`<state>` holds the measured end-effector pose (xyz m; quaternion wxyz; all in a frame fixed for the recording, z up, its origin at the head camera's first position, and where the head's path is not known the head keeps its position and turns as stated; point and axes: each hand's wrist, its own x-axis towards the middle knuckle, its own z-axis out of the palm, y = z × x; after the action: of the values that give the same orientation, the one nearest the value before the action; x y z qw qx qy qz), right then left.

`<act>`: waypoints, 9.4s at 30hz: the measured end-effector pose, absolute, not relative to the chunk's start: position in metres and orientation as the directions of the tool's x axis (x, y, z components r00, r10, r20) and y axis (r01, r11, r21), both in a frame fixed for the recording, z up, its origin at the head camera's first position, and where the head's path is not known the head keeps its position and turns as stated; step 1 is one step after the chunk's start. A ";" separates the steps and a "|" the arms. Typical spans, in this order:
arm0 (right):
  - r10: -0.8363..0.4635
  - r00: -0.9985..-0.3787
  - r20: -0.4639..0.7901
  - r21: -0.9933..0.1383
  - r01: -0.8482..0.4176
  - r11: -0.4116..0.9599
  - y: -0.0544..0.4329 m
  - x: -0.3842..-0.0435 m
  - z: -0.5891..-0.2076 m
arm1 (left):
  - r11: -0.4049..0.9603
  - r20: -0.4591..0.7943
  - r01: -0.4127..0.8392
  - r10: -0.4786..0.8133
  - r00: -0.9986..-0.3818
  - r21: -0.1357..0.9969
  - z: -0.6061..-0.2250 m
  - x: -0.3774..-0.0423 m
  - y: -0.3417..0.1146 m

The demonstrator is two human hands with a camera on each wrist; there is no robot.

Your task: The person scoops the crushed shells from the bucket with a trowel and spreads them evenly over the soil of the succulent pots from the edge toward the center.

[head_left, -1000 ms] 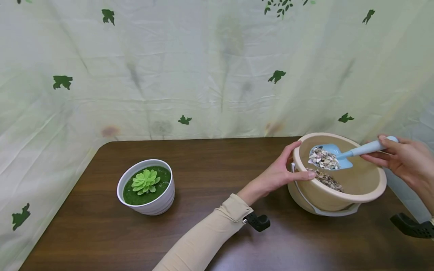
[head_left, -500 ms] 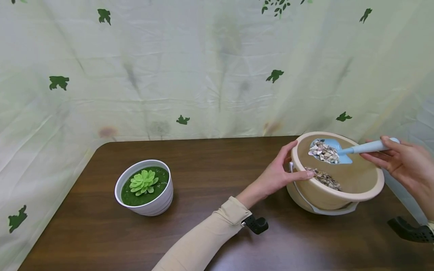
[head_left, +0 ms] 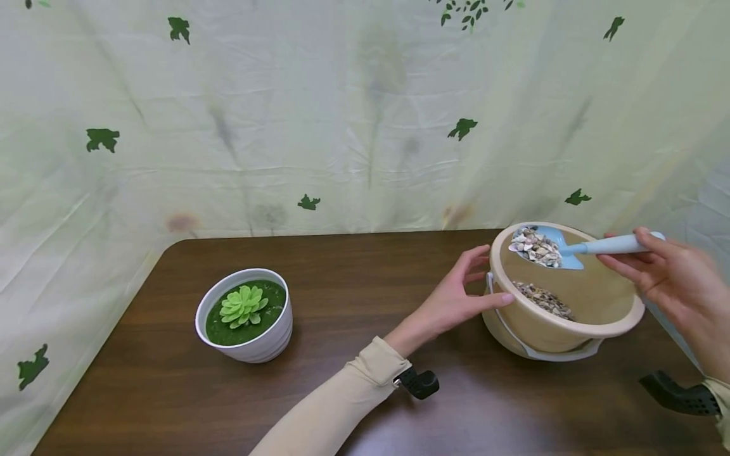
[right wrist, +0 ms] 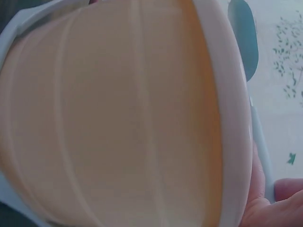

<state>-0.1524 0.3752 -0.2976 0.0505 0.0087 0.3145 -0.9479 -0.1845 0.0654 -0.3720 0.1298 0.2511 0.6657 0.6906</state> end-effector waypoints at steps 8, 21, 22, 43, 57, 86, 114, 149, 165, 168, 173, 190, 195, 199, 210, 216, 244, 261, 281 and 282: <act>-0.125 -0.992 0.006 -0.593 0.097 -0.800 0.360 -0.156 -0.294 | -0.065 0.164 0.152 0.482 -0.861 0.986 -0.375 -0.178 0.041; -0.069 -0.997 0.034 -0.562 0.038 -0.826 0.333 -0.154 -0.295 | 0.020 0.231 0.282 0.517 -0.824 0.959 -0.376 -0.158 0.006; -0.072 -0.997 0.039 -0.554 0.039 -0.831 0.330 -0.154 -0.296 | 0.030 0.235 0.293 0.524 -0.819 0.956 -0.376 -0.156 0.003; -0.039 -0.999 0.037 -0.546 0.012 -0.838 0.282 -0.154 -0.297 | 0.178 0.239 0.404 0.573 -0.784 0.897 -0.388 -0.113 -0.065; -0.103 -0.992 0.072 -0.516 0.051 -0.855 0.263 -0.156 -0.297 | 0.290 0.258 0.433 0.488 -0.834 0.853 -0.395 -0.081 -0.132; -0.125 -0.987 0.097 -0.624 0.038 -0.781 0.222 -0.153 -0.295 | 0.447 0.271 0.355 0.241 -0.932 0.821 -0.404 -0.022 -0.257; -0.114 -0.986 0.120 -0.716 -0.006 -0.698 0.180 -0.148 -0.294 | 0.396 0.225 0.195 -0.031 -0.974 0.897 -0.396 -0.061 -0.294; -0.087 -0.994 -0.065 -0.824 0.103 -0.557 0.089 -0.165 -0.335 | 0.346 0.184 0.189 0.046 -0.982 0.919 -0.387 -0.098 -0.289; -0.070 -0.997 -0.027 -0.808 0.063 -0.586 0.048 -0.176 -0.352 | 0.299 0.155 0.163 0.050 -0.987 0.940 -0.387 -0.101 -0.287; -0.064 -0.998 -0.021 -0.806 0.055 -0.590 0.042 -0.177 -0.353 | 0.313 0.151 0.159 0.048 -0.987 0.936 -0.387 -0.100 -0.287; -0.055 -0.998 -0.001 -0.813 0.033 -0.582 0.037 -0.179 -0.356 | 0.309 0.140 0.147 0.048 -0.989 0.940 -0.388 -0.100 -0.288; -0.035 -0.989 0.143 -0.866 -0.108 -0.489 0.034 -0.182 -0.355 | 0.451 0.143 0.131 0.007 -0.990 0.883 -0.385 -0.103 -0.285; -0.027 -0.985 0.168 -0.875 -0.137 -0.464 0.034 -0.182 -0.353 | 0.403 0.135 0.135 0.027 -0.990 0.905 -0.384 -0.102 -0.286; -0.025 -0.982 0.185 -0.881 -0.155 -0.446 0.033 -0.182 -0.351 | 0.330 0.136 0.144 0.047 -0.990 0.933 -0.384 -0.100 -0.287; -0.039 -0.960 0.278 -0.891 -0.243 -0.383 0.033 -0.182 -0.347 | 0.355 0.152 0.156 0.041 -0.988 0.922 -0.384 -0.100 -0.283; -0.041 -0.949 0.314 -0.887 -0.277 -0.370 0.032 -0.181 -0.346 | 0.408 0.175 0.172 0.031 -0.984 0.897 -0.384 -0.100 -0.282; -0.046 -0.926 0.375 -0.879 -0.339 -0.335 0.030 -0.179 -0.338 | 0.366 0.172 0.179 0.052 -0.984 0.913 -0.384 -0.100 -0.283; -0.046 -0.917 0.397 -0.869 -0.360 -0.339 0.029 -0.180 -0.337 | 0.308 0.159 0.169 0.057 -0.986 0.936 -0.387 -0.100 -0.284; -0.064 -0.892 0.447 -0.860 -0.409 -0.306 0.027 -0.179 -0.335 | 0.335 0.153 0.167 0.069 -0.986 0.927 -0.387 -0.100 -0.283; -0.068 -0.891 0.450 -0.859 -0.410 -0.308 0.027 -0.179 -0.335 | 0.323 0.147 0.162 0.072 -0.987 0.932 -0.387 -0.099 -0.284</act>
<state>-0.1791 0.0271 -0.3348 -0.1095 -0.2067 0.5781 -0.7817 -0.0992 -0.2836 -0.3868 -0.0390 0.0722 0.8125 0.5772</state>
